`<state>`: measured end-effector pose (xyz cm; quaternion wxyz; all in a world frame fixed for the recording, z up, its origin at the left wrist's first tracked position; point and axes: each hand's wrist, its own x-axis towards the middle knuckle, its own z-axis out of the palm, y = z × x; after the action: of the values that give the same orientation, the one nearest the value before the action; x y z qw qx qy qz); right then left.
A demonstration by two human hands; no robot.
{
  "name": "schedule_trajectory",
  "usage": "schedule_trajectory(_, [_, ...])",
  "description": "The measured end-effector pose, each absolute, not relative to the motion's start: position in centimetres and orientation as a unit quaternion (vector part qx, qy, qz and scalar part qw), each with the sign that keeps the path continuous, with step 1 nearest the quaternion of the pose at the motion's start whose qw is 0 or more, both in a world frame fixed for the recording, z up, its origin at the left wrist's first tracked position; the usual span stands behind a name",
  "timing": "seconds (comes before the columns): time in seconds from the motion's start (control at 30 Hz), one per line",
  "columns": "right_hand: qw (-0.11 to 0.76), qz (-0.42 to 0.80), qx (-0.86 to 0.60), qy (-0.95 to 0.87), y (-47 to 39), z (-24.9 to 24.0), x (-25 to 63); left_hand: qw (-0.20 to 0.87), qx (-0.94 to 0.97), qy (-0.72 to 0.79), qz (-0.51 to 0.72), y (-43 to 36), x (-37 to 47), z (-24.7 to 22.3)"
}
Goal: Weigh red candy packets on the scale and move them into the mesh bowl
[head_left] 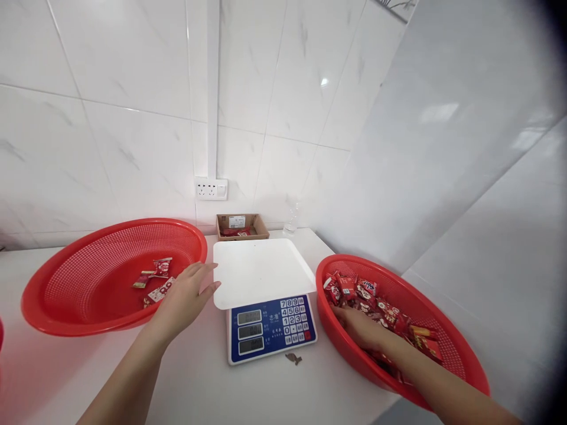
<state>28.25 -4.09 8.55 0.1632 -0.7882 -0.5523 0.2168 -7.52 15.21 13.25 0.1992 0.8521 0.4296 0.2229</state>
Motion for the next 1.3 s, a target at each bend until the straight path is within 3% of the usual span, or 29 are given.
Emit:
schedule_trajectory(0.17, [0.135,0.223,-0.789,-0.557,-3.8,10.6,29.3,0.205,0.854,0.433,0.204,15.4,-8.0,13.0])
schedule_trajectory(0.63, [0.194,0.109,-0.849,-0.479,-3.7,14.7,33.6,0.21,0.856,0.425,0.208,15.3,-8.6,13.1])
schedule_trajectory(0.83, [0.242,0.023,-0.863,-0.443,-2.1,16.2,31.5,0.206,0.859,0.419,0.208,14.9,-8.3,13.5])
schedule_trajectory(1.03, [0.297,0.051,-0.802,-0.515,2.9,17.0,24.5,0.196,0.866,0.402,0.223,14.4,-8.4,13.7])
schedule_trajectory(1.3, [0.328,0.202,-0.738,-0.554,8.5,14.6,19.2,0.198,0.867,0.392,0.235,14.0,-8.9,14.2])
